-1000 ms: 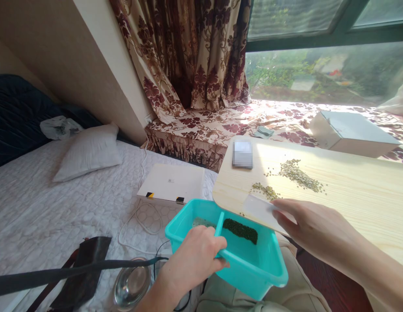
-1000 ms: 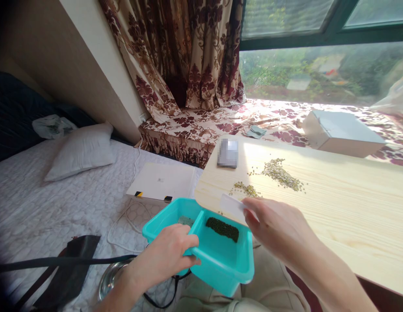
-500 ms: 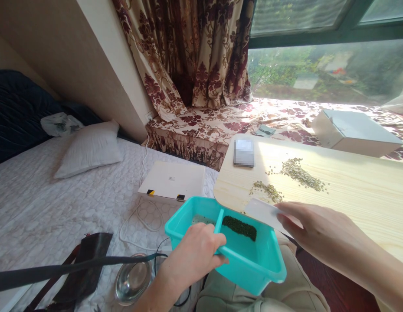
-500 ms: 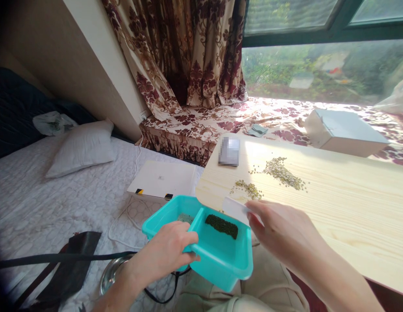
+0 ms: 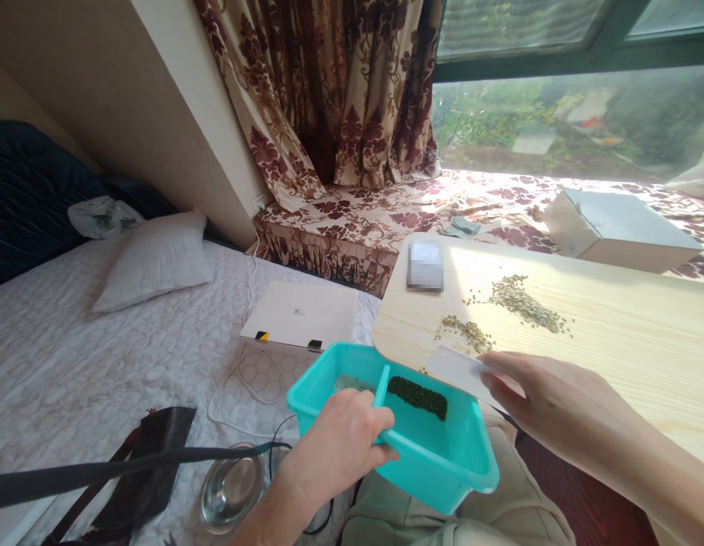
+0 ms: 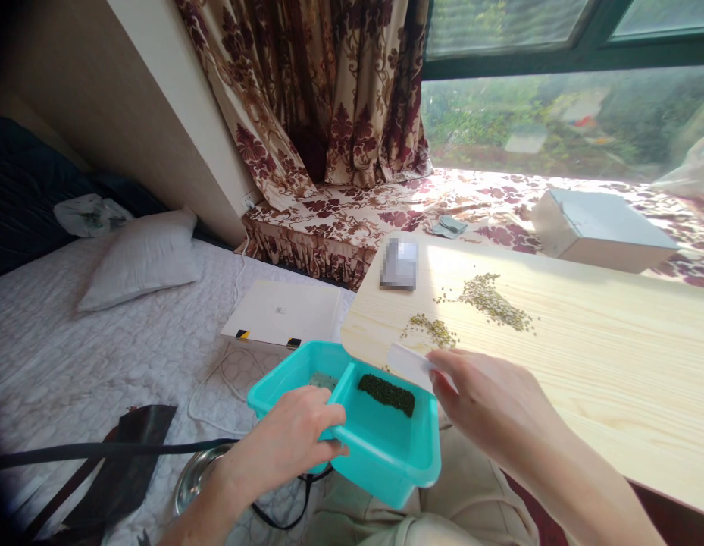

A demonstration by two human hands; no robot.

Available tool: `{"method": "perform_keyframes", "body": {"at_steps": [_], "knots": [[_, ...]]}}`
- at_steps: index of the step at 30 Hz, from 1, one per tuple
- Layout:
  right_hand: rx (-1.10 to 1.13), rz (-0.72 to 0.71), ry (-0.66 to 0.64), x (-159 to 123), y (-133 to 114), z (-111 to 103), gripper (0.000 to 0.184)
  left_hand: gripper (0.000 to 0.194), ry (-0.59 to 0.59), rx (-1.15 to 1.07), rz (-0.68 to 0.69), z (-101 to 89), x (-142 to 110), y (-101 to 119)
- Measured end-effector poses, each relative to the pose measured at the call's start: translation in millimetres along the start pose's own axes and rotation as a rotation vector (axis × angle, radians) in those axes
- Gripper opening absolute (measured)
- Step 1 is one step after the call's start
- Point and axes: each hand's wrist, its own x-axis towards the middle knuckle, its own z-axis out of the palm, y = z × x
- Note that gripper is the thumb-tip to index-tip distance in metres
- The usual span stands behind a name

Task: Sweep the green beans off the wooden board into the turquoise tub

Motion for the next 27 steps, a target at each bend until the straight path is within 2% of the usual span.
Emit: {"method": "perform_keyframes", "body": {"at_steps": [9,27], "knots": [[0.006,-0.051,0.077,-0.2,2.8,0.8,0.029,0.028,-0.009,-0.01,-0.003,-1.1,-1.0,0.5],[0.035,-0.045,0.044,0.6,-2.3,-1.4,0.027,0.027,-0.008,-0.002,0.002,-3.0,-0.7,1.3]]}}
